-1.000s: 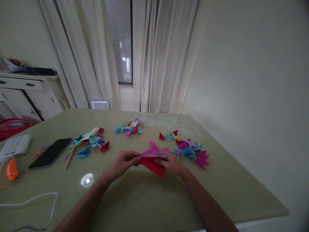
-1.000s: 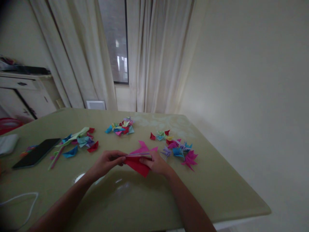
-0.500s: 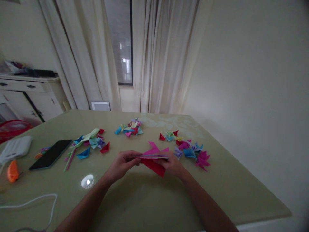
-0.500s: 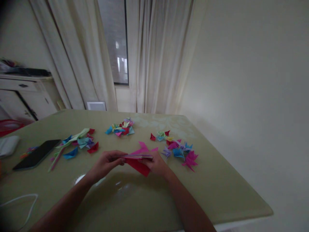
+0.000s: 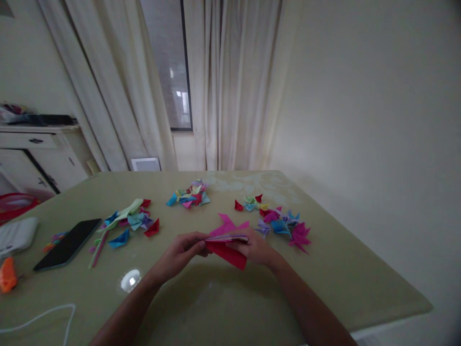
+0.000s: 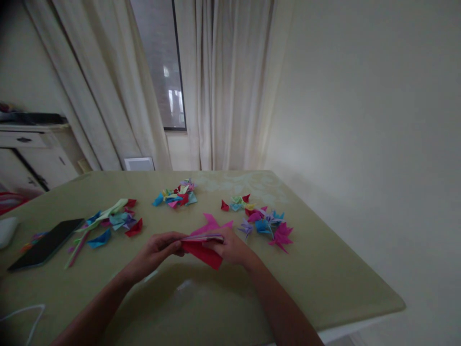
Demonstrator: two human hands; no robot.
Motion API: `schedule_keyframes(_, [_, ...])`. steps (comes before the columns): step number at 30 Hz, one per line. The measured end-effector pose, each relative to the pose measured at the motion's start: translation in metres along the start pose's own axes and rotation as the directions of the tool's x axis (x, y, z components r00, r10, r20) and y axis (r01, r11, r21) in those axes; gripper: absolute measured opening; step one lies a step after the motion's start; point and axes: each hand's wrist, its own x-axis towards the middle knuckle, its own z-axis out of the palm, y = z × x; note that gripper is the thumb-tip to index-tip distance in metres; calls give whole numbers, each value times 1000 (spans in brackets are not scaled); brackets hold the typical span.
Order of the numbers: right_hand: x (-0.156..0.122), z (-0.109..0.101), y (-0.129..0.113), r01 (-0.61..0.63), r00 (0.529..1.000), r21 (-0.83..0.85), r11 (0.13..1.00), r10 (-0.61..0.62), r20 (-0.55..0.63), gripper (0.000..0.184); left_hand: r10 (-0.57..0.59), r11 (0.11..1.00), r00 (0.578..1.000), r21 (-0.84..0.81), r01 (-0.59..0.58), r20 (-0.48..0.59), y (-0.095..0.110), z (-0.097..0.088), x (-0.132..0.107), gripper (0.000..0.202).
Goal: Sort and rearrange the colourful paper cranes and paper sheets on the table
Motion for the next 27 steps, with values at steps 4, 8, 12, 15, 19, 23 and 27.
schedule_keyframes(4, [-1,-3,-4,20,1000,-34,999,-21,-22,35,-84,996,996,-14,84,34,-7,-15,12,56])
schedule_keyframes(8, [0,-8,-2,-14,985,-46,999,6,-174,31,22,907,978,417,67,-206,-21,-38,58,64])
schedule_keyframes(12, [1,-9,4,-23,977,-79,997,5,-215,28,82,597,975,793,119,-208,-34,-39,118,39])
schedule_keyframes(15, [0,-11,10,-12,988,-114,993,-6,-156,27,61,460,982,878,134,-181,-41,-26,146,33])
schedule_keyframes(19, [-2,-18,15,-41,983,-106,994,21,-180,30,22,275,979,943,187,-201,-41,-9,150,32])
schedule_keyframes(23, [-1,-23,17,-39,973,-137,990,7,-229,32,-20,165,964,950,265,-266,-38,-2,123,41])
schedule_keyframes(27, [0,-22,15,-8,972,-156,988,-29,-233,32,-77,128,933,925,358,-351,-36,-4,81,53])
